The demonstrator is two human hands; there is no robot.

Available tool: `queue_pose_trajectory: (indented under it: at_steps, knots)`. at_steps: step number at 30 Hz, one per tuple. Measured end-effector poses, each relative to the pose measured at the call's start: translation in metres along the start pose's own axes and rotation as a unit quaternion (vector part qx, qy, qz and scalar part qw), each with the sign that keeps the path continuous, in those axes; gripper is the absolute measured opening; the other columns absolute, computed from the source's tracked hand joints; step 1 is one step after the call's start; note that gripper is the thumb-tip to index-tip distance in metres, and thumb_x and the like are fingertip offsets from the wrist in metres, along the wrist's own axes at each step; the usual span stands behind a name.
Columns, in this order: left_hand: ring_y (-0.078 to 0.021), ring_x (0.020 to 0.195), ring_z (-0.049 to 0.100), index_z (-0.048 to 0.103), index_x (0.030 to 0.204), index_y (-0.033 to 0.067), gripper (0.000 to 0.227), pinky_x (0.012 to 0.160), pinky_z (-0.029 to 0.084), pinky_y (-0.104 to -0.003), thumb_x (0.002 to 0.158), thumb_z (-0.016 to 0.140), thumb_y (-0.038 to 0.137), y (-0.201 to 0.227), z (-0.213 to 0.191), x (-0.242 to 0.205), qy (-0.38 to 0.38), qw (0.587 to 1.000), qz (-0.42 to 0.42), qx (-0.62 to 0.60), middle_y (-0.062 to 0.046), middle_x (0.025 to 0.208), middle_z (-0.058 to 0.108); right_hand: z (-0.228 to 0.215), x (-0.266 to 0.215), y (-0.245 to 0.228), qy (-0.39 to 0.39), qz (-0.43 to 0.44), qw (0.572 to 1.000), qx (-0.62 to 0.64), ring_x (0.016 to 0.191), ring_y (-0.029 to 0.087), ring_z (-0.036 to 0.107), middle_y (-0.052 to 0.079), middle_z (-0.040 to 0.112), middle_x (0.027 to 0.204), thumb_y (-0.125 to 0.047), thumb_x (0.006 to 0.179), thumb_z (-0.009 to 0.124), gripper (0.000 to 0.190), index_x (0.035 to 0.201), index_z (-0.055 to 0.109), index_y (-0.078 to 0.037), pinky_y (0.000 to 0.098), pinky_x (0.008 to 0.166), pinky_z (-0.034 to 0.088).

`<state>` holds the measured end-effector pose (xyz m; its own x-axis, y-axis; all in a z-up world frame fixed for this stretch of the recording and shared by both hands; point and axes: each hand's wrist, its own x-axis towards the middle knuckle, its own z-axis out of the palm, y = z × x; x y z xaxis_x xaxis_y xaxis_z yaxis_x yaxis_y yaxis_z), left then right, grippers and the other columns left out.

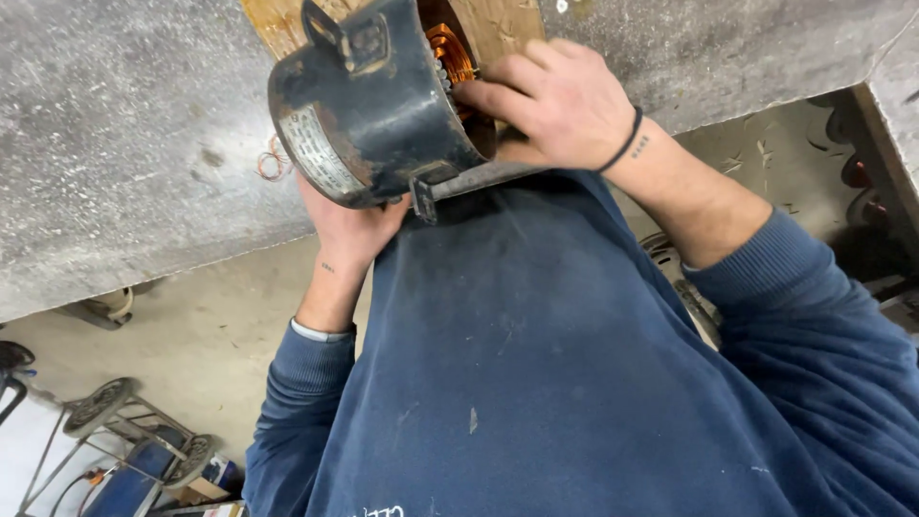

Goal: The person shapes copper magnet wire into rectangular coils by hand, bending and forming the loops over the workbench. They then insert the formed coils into the slots of an electric motor stator, pressing white insulating slot liners and wire ends into place inside the motor housing.

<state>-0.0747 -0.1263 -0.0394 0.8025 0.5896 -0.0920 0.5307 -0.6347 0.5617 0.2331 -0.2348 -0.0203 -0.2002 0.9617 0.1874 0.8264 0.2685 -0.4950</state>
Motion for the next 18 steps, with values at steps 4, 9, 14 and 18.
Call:
queue_pose_trajectory:
  at_steps: [4, 9, 14, 18]
  knots:
    - [-0.0399, 0.135, 0.050, 0.059, 0.139, 0.0074, 0.066, 0.117, 0.038, -0.054, 0.088, 0.092, 0.035, 0.002, 0.008, 0.002, 0.093, 0.995, -0.001, 0.020, -0.015, 0.141, 0.057, 0.018, -0.002, 0.012, 0.037, -0.029, 0.997, -0.064, 0.096, 0.018, 0.059, -0.002, 0.062, 0.105, -0.037, 0.081, 0.080, 0.054, 0.129, 0.069, -0.014, 0.0340, 0.084, 0.050]
    - [-0.0347, 0.138, 0.053, 0.057, 0.142, 0.0115, 0.070, 0.120, 0.038, -0.050, 0.088, 0.094, 0.033, 0.011, 0.014, 0.007, 0.095, 0.993, 0.009, 0.070, -0.009, 0.142, 0.060, 0.027, -0.001, 0.022, 0.087, -0.059, 0.992, -0.064, 0.091, 0.017, 0.058, -0.002, 0.062, 0.106, -0.032, 0.085, 0.078, 0.045, 0.124, 0.069, -0.012, 0.0333, 0.083, 0.048]
    - [-0.0259, 0.142, 0.050, 0.029, 0.156, 0.0111, 0.099, 0.124, 0.040, -0.042, 0.088, 0.094, 0.043, -0.002, 0.014, 0.019, 0.081, 0.948, -0.073, -0.300, -0.010, 0.153, 0.048, 0.030, 0.001, 0.027, 0.093, -0.065, 0.990, -0.084, 0.090, 0.015, 0.058, -0.004, 0.062, 0.100, -0.035, 0.094, 0.077, 0.034, 0.120, 0.070, -0.015, 0.0304, 0.078, 0.046]
    - [-0.0257, 0.149, 0.049, 0.042, 0.162, 0.0134, 0.078, 0.131, 0.031, -0.042, 0.100, 0.084, 0.034, -0.015, 0.013, 0.021, -0.067, 0.992, -0.050, -0.096, -0.008, 0.157, 0.053, 0.031, 0.000, 0.028, 0.091, -0.059, 0.989, -0.097, 0.090, 0.012, 0.058, -0.005, 0.063, 0.103, -0.027, 0.095, 0.072, 0.029, 0.121, 0.069, -0.016, 0.0268, 0.077, 0.046]
